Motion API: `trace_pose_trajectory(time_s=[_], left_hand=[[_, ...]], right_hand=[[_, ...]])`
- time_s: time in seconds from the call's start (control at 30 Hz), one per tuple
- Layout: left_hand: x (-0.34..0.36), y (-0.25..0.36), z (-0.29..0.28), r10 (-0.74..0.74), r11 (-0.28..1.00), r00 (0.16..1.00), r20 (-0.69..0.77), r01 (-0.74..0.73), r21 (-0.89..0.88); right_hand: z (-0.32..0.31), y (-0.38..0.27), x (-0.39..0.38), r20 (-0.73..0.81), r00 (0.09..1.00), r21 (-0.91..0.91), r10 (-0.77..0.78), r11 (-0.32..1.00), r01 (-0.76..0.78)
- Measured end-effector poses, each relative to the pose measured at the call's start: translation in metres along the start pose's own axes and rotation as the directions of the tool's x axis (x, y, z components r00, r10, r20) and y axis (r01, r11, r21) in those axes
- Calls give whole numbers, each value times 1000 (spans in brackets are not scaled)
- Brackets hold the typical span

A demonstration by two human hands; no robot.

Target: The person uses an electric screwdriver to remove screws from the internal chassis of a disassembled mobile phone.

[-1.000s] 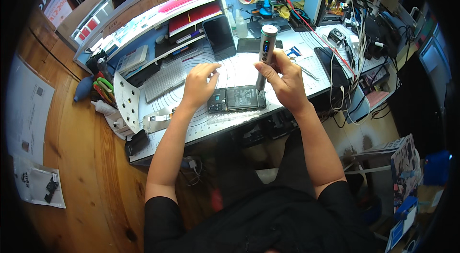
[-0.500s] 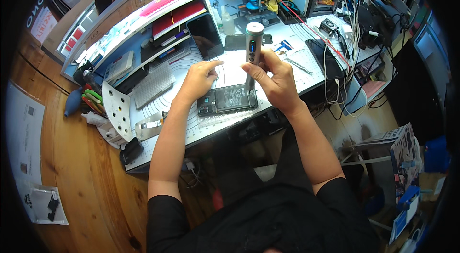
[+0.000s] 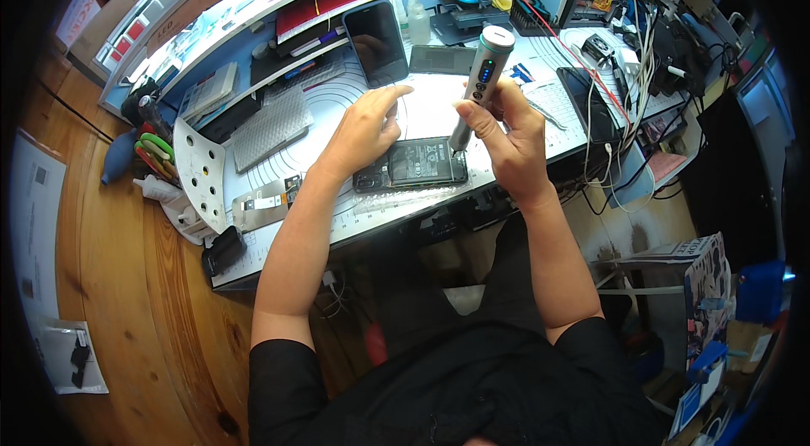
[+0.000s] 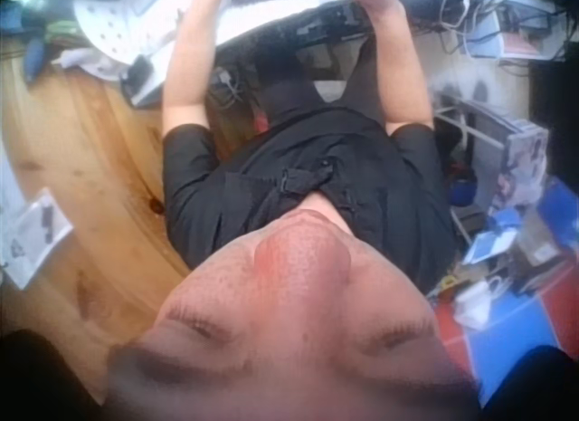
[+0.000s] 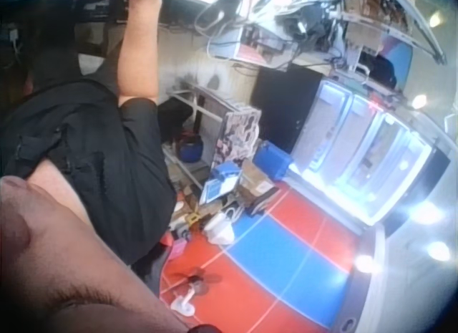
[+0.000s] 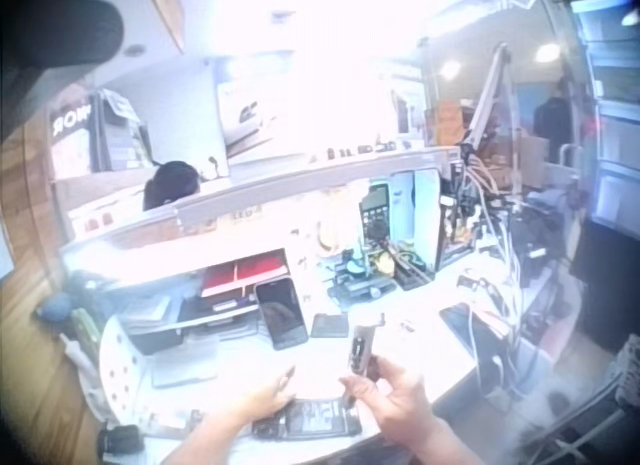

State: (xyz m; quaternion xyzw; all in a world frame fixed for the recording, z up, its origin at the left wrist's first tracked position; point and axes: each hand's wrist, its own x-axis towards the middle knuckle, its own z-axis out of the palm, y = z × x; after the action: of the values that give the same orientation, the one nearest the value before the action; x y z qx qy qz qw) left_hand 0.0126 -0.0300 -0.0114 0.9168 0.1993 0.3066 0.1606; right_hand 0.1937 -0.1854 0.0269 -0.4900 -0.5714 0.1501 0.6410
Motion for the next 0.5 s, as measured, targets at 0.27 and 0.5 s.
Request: trace_pose_trajectory(time_s=[0.27,0.5], left_hand=[[1,7,5,-13,963,998,-56,-3,-270],[-1,9,10,-107,808,988,107,149,-571]], right_hand=[[-4,5,3,19,1000,49,23,999,-24],[-5,14,5,-145,988,269,45,963,-4]])
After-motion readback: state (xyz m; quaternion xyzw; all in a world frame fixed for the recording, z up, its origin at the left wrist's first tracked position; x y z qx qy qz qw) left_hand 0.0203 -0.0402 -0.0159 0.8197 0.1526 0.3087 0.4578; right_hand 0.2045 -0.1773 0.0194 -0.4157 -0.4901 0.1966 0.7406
